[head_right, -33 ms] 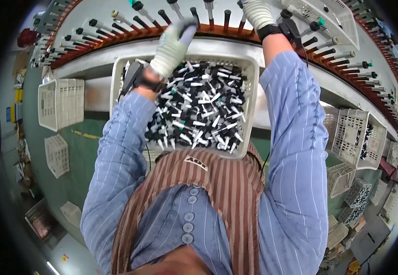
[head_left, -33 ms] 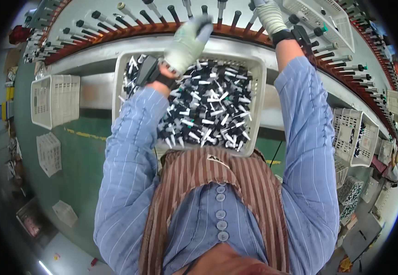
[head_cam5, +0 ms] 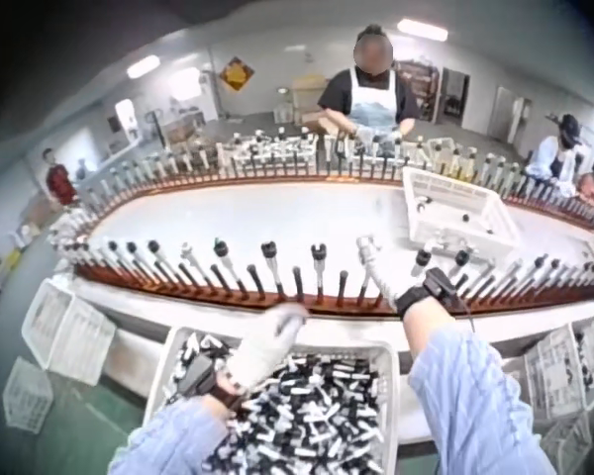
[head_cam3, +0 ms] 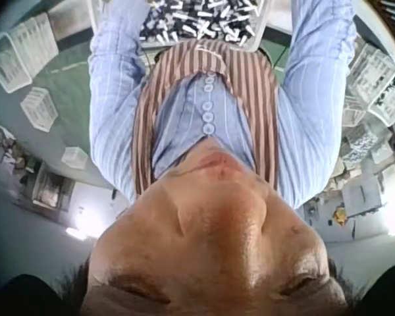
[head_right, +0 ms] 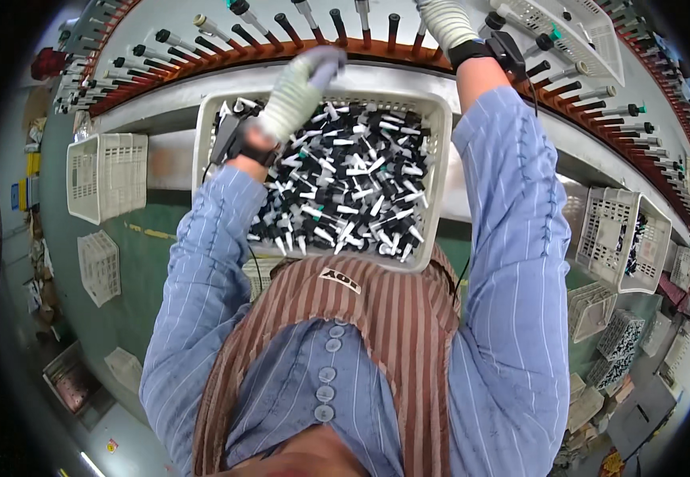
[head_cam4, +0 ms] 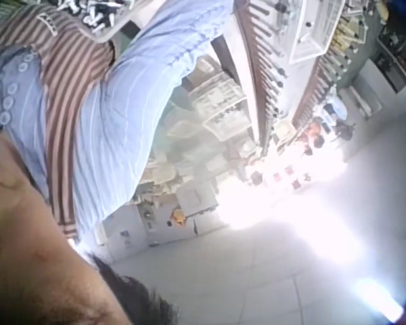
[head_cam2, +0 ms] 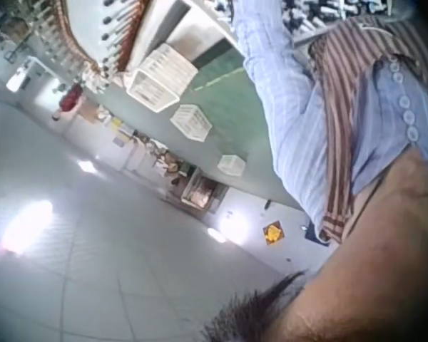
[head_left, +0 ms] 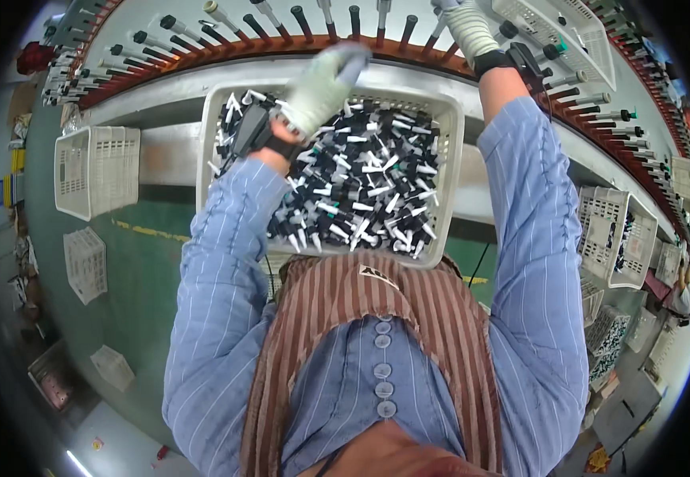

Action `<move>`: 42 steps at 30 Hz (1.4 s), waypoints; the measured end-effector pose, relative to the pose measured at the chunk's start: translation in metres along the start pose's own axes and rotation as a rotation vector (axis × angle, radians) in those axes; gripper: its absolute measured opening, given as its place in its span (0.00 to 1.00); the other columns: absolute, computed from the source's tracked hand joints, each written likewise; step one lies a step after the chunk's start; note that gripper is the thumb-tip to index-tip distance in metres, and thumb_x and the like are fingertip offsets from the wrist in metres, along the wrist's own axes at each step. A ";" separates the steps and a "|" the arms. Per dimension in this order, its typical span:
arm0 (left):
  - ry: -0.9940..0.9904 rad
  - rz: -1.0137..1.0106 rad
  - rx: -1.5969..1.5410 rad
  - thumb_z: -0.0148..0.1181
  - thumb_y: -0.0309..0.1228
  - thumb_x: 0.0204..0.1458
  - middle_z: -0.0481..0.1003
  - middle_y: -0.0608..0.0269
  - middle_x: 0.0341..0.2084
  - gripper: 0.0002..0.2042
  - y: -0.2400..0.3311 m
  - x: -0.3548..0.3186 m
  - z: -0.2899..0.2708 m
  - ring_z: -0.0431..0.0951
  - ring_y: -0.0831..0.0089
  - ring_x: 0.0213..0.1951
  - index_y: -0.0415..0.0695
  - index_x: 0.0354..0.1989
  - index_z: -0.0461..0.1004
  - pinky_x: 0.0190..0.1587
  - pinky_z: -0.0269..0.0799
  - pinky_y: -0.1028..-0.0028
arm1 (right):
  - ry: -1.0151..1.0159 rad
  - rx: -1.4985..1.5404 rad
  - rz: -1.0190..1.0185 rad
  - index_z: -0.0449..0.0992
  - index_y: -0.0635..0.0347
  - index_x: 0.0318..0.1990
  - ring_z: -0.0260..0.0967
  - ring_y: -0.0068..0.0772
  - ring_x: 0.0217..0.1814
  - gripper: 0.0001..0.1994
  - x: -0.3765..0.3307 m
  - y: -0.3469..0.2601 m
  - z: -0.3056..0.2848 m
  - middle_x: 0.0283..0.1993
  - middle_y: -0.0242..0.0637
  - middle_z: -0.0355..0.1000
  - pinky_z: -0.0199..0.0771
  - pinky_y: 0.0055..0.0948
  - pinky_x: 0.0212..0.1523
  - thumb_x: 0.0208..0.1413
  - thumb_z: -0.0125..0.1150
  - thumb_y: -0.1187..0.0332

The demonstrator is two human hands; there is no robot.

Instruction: Place plastic pump components from a bin onto the pegs of a rotating assembly conveyor.

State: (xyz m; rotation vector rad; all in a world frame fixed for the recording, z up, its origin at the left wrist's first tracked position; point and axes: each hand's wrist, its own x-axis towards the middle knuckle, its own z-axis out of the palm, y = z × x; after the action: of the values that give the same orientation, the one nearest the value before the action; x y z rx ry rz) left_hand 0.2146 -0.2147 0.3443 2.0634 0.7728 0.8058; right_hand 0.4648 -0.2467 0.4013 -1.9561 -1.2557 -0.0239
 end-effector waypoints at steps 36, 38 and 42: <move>0.104 -0.579 -0.684 0.54 0.44 0.64 0.75 0.67 0.33 0.15 -0.032 -0.091 0.011 0.75 0.78 0.29 0.45 0.48 0.72 0.33 0.77 0.76 | -0.741 -0.295 0.028 0.80 0.63 0.42 0.78 0.55 0.45 0.19 -0.171 -0.004 0.079 0.40 0.57 0.78 0.77 0.47 0.48 0.60 0.55 0.55; 0.016 -0.472 -0.657 0.55 0.44 0.64 0.75 0.68 0.33 0.16 -0.010 -0.072 0.014 0.74 0.79 0.29 0.45 0.50 0.72 0.35 0.76 0.76 | -0.583 -0.253 0.074 0.82 0.62 0.41 0.79 0.52 0.44 0.15 -0.195 0.064 0.137 0.39 0.55 0.79 0.78 0.45 0.46 0.57 0.58 0.60; 0.002 -0.258 -0.336 0.62 0.40 0.58 0.77 0.67 0.25 0.14 0.021 -0.007 0.028 0.75 0.79 0.28 0.41 0.39 0.80 0.34 0.72 0.77 | -0.494 -0.330 -0.069 0.82 0.61 0.41 0.79 0.52 0.44 0.14 -0.232 0.112 0.148 0.40 0.54 0.79 0.78 0.46 0.46 0.55 0.57 0.61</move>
State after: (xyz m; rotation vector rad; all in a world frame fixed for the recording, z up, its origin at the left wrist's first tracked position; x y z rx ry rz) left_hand 0.2366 -0.2426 0.3458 1.6273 0.8231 0.7360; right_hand 0.3772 -0.3518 0.1374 -2.2853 -1.7262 0.2460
